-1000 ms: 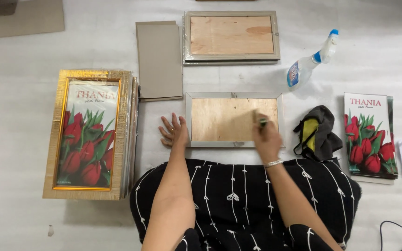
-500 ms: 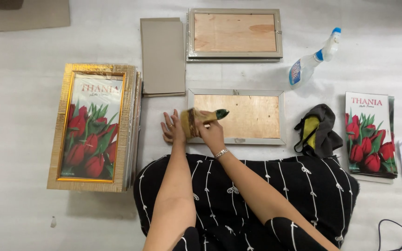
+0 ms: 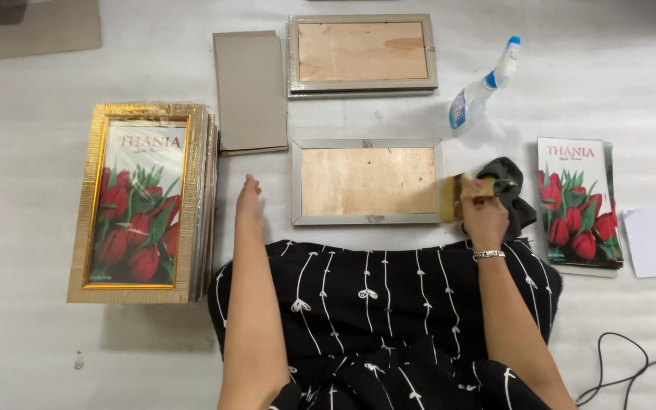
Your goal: Cleaning a picture frame with a cloth and then assembling it with backing materials and using a brush.
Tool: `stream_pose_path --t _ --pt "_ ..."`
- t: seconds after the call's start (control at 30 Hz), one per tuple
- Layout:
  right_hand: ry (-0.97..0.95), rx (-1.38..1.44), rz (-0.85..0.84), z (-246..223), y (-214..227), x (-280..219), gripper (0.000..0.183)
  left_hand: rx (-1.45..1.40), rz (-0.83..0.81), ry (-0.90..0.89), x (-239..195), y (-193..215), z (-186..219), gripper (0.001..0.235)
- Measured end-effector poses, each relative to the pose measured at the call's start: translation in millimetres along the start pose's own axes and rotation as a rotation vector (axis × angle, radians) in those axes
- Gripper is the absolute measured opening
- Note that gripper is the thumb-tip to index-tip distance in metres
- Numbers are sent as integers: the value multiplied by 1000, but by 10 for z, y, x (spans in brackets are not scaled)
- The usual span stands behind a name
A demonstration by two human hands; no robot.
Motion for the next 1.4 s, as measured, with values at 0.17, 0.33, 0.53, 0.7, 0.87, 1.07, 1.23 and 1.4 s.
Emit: stream_pose_path --t 0.17,0.33,0.53,0.7,0.87,1.07,1.23,1.4 --pt "183 -47 158 -587 -16 -379 40 -127 -29 -8 -499 -123 -162 52" --pt "569 68 66 -2027 120 -1402 45 -162 -36 54 -565 29 -707 44" --pt "753 224 -279 -3140 -311 -2185 40 -195 3 -107 -349 162 -694 53" --pt "648 539 -541 -3286 -231 -2132 43 -180 27 -127 -474 127 -692 50" --pt "512 368 -465 -2443 -155 -1343 46 -63 43 -164 -476 80 -682 47" --pt "329 184 -345 -1116 312 -428 50 -37 44 -182 -529 -29 -683 47" --pt "92 148 -159 -521 605 166 57 13 51 -195 -499 -77 -683 44" --pt "370 504 -552 -1146 794 -376 38 51 103 -201 -377 -23 -675 43"
Point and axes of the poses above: each hand's wrist, its own x-axis towards the middle knuckle, its own y-axis out of the back of the hand, z = x × y, the point moved 9 cm from there along x, towards the middle knuckle, and after that the axes turned 15 degrees about -x, right-handed, at the moved point
